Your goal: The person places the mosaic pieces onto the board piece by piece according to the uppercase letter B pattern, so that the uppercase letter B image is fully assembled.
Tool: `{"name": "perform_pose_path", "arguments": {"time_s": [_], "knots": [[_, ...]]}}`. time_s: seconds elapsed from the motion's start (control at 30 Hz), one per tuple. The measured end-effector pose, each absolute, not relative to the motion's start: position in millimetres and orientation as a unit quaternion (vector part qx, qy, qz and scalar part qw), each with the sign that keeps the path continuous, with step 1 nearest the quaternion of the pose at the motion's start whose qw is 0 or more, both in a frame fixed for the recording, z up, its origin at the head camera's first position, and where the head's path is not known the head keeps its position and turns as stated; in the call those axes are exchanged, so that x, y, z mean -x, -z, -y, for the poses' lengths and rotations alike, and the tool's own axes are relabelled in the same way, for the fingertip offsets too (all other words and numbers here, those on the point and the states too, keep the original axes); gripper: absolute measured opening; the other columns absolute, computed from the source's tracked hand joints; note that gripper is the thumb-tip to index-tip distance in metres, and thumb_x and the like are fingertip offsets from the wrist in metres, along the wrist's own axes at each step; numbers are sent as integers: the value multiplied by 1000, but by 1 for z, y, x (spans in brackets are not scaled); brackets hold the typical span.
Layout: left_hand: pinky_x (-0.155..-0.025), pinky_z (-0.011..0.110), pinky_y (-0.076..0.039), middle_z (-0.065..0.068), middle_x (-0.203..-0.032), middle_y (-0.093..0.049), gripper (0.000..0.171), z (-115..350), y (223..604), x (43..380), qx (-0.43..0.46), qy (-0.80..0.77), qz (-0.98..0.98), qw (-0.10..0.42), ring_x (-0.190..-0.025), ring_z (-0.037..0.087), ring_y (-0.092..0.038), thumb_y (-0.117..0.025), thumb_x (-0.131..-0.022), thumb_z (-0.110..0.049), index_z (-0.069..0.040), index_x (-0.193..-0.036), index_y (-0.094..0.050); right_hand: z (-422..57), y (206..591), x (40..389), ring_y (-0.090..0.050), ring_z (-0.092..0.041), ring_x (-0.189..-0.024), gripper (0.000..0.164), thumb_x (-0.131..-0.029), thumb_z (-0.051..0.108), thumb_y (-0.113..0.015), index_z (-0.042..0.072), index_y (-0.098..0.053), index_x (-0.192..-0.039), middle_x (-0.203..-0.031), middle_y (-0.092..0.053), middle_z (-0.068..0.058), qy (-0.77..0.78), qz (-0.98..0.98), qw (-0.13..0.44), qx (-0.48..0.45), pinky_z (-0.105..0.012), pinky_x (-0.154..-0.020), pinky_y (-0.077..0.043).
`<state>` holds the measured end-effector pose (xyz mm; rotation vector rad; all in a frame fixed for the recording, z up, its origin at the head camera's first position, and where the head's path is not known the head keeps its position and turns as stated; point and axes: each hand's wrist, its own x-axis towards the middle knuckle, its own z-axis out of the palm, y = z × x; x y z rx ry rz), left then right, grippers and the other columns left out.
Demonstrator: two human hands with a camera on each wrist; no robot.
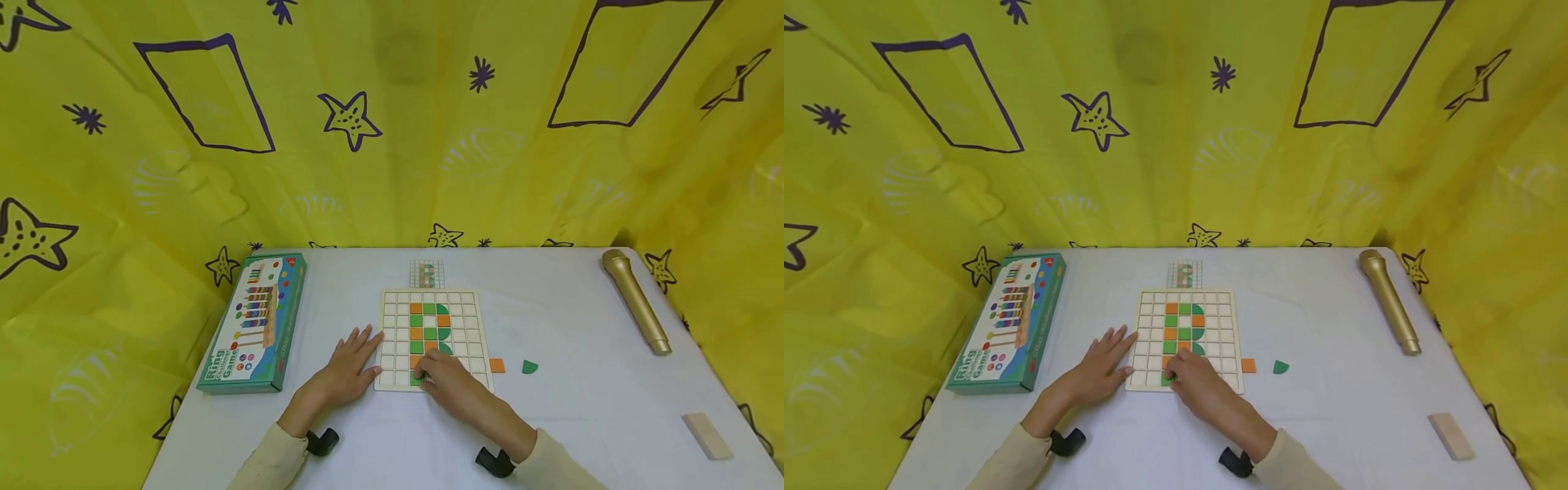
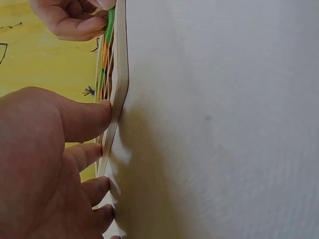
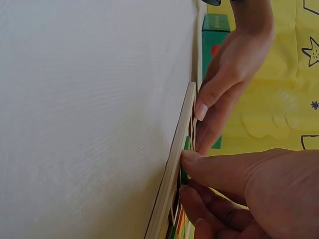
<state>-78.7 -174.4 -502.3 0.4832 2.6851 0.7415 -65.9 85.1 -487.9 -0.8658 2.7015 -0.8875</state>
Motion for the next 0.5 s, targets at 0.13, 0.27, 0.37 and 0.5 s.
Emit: {"name": "perform_pose_path", "arguments": {"time_s": [0.13, 0.27, 0.37, 0.5], "knots": [[-127, 68, -11, 18, -175, -19, 64, 174, 502, 79, -169, -259, -938, 157, -163, 44, -10, -55, -110, -31, -14, -167, -32, -86, 490, 67, -60, -15, -95, 13, -90, 2, -81, 10, -76, -98, -99, -61, 4, 285, -908, 68, 299, -32, -84, -56], [-127, 68, -11, 18, -175, -19, 64, 174, 503, 79, -171, -259, -938, 156, -162, 44, -10, -55, -110, -31, -14, -167, -32, -90, 489, 66, -59, -14, -97, 12, -90, 6, -82, 12, -79, -100, -101, -61, 5, 281, -913, 61, 290, -36, -87, -54], [-127, 68, -11, 17, -176, -18, 64, 174, 504, 80, -171, -258, -938, 157, -163, 43, -9, -55, -110, -31, -14, -167, -32, -97, 485, 67, -58, -13, -97, 13, -92, 10, -82, 14, -80, -104, -102, -60, 7, 288, -917, 76, 263, -39, -88, -51], [-127, 68, -11, 17, -176, -18, 65, 175, 506, 80, -170, -257, -938, 156, -163, 43, -9, -55, -110, -32, -14, -167, -31, -116, 480, 72, -58, -11, -95, 13, -95, 13, -79, 15, -78, -107, -104, -62, 7, 308, -924, 94, 208, -37, -88, -53]]}}
